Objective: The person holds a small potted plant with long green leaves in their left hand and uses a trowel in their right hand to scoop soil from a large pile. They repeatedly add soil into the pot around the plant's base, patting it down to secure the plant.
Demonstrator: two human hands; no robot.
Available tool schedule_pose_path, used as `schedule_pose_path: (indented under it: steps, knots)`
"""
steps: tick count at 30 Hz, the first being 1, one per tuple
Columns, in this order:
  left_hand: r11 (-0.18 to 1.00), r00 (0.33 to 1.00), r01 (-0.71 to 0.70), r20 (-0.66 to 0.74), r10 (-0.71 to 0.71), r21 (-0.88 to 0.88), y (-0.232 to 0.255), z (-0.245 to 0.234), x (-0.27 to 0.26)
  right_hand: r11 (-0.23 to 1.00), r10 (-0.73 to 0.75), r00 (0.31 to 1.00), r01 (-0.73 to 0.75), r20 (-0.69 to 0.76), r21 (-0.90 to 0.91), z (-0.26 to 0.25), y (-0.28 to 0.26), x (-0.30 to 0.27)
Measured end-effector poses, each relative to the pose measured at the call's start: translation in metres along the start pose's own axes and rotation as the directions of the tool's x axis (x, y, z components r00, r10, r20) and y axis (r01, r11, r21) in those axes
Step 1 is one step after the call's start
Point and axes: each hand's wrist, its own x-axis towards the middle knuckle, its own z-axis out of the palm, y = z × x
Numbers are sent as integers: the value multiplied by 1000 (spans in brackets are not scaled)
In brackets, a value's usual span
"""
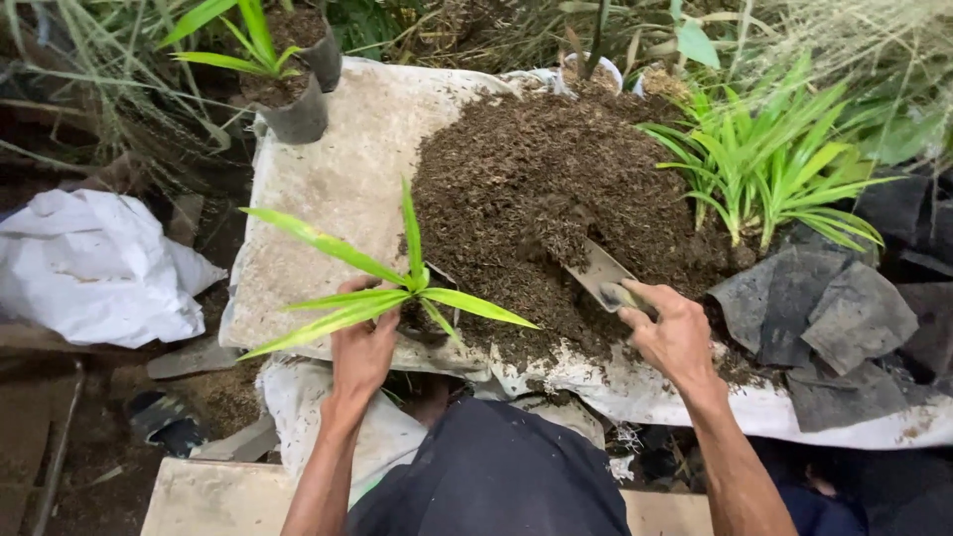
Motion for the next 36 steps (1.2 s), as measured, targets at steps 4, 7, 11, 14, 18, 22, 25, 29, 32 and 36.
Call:
schedule_pose_path:
  steps: [4,7,11,14,18,22,25,29,32,36]
  knots:
    - [1000,999,-3,-42,4,21,-6,-3,6,998,-66,996,67,67,-7,-25,-55,-6]
    - [1000,998,14,-68,-14,2,-17,1,12,982,-169,977,179,133,-60,-32,-90,-4]
    - [993,994,-91,-64,86,-73,-24,5,14,884,-355,917,393,184,-253,-21,-123,-2]
    - [983,984,-161,-88,154,-88,-32,6,14,648,-604,781,597,158,-473,-4,-144,-1]
    - [961,959,-278,-60,277,-12,-30,3,12,233,-883,441,705,158,-670,24,-159,-1]
    - [935,938,-345,0,346,-77,-35,-2,11,199,-889,435,649,144,-735,12,-167,-3]
    - [893,895,-446,41,445,58,-42,4,15,321,-814,566,627,132,-710,-4,-174,-2]
    - [897,899,-438,41,436,59,-82,28,20,806,-585,807,569,-73,-163,-8,-172,11]
    - [882,897,-438,25,440,177,-37,5,6,808,-408,911,393,-64,438,3,-168,20]
    - [905,924,-376,14,381,197,-6,-15,-7,663,-308,951,231,-21,713,35,-166,11]
